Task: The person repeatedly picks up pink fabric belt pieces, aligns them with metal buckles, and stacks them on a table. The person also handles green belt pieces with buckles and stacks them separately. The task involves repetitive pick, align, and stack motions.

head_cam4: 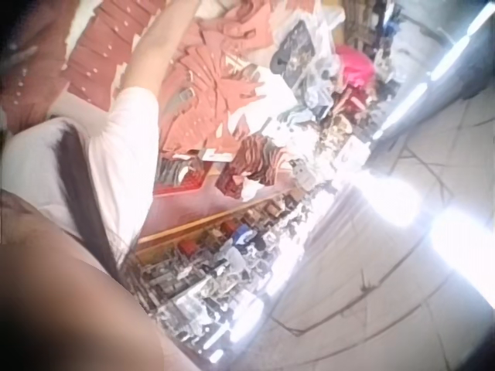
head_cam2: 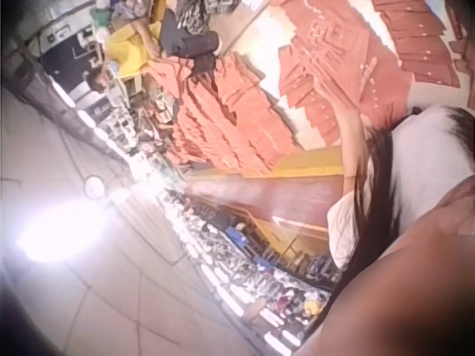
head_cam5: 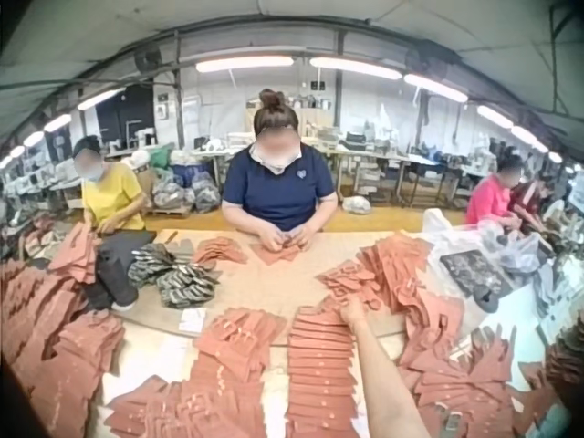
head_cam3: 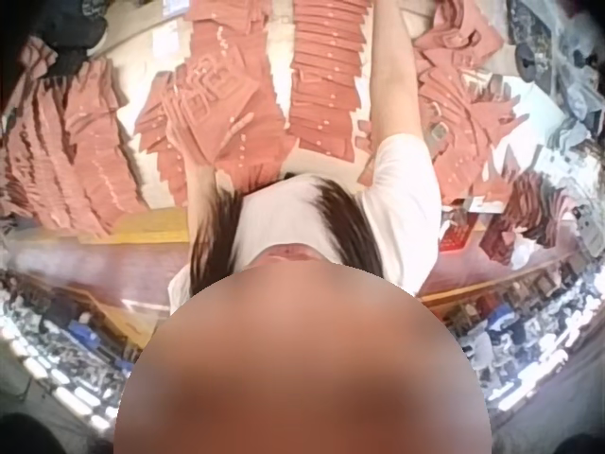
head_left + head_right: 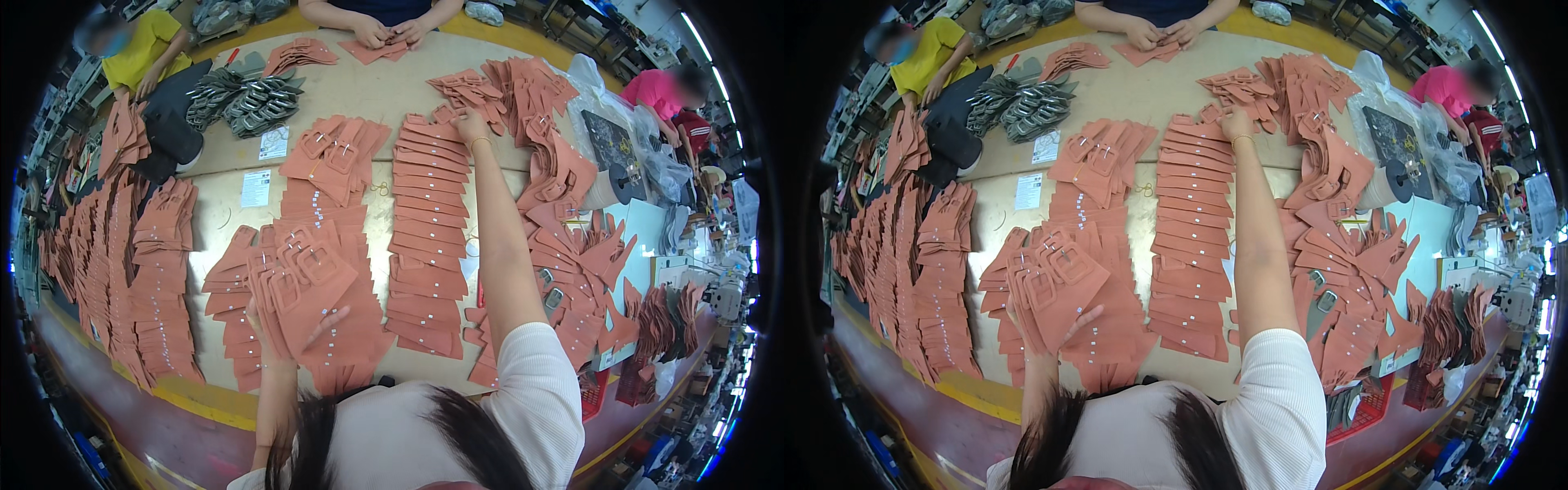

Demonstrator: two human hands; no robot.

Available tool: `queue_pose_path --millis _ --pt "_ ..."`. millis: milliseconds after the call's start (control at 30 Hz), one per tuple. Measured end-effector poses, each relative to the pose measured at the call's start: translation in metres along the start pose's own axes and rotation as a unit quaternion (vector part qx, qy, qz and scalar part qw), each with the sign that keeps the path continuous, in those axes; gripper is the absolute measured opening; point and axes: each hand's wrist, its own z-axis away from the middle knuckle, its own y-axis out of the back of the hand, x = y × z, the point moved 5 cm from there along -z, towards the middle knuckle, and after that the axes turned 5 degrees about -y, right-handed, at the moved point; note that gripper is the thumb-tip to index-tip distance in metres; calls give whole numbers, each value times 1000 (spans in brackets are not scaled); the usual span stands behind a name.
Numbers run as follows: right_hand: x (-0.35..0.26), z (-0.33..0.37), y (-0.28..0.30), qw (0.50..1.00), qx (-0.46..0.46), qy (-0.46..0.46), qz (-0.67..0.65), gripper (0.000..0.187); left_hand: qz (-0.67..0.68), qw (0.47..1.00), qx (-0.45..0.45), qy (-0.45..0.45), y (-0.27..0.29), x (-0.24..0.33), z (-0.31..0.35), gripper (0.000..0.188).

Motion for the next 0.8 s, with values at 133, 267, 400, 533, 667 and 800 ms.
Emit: queue_pose_path --millis 133,267,400,533,667,800 --pt "-6 13 7 996 39 41 62 39 -91 995 45 9 -3 -1 -4 83" --pt "-50 58 27 991 34 126 -23 42 -43 996 47 63 -14 -4 -11 85" --pt "-86 186 14 918 -269 185 -227 42 -34 985 22 167 -20 -16 -11 79" --pt "-96 336 -12 653 -606 -77 -447 61 -15 968 35 249 -20 -36 9 72" --pt "-88 389 -3 506 -647 -189 -537 65 38 955 52 291 -16 -56 42 66" --pt "-85 409 8 589 -614 -140 -506 63 105 943 44 313 -9 -54 57 75"
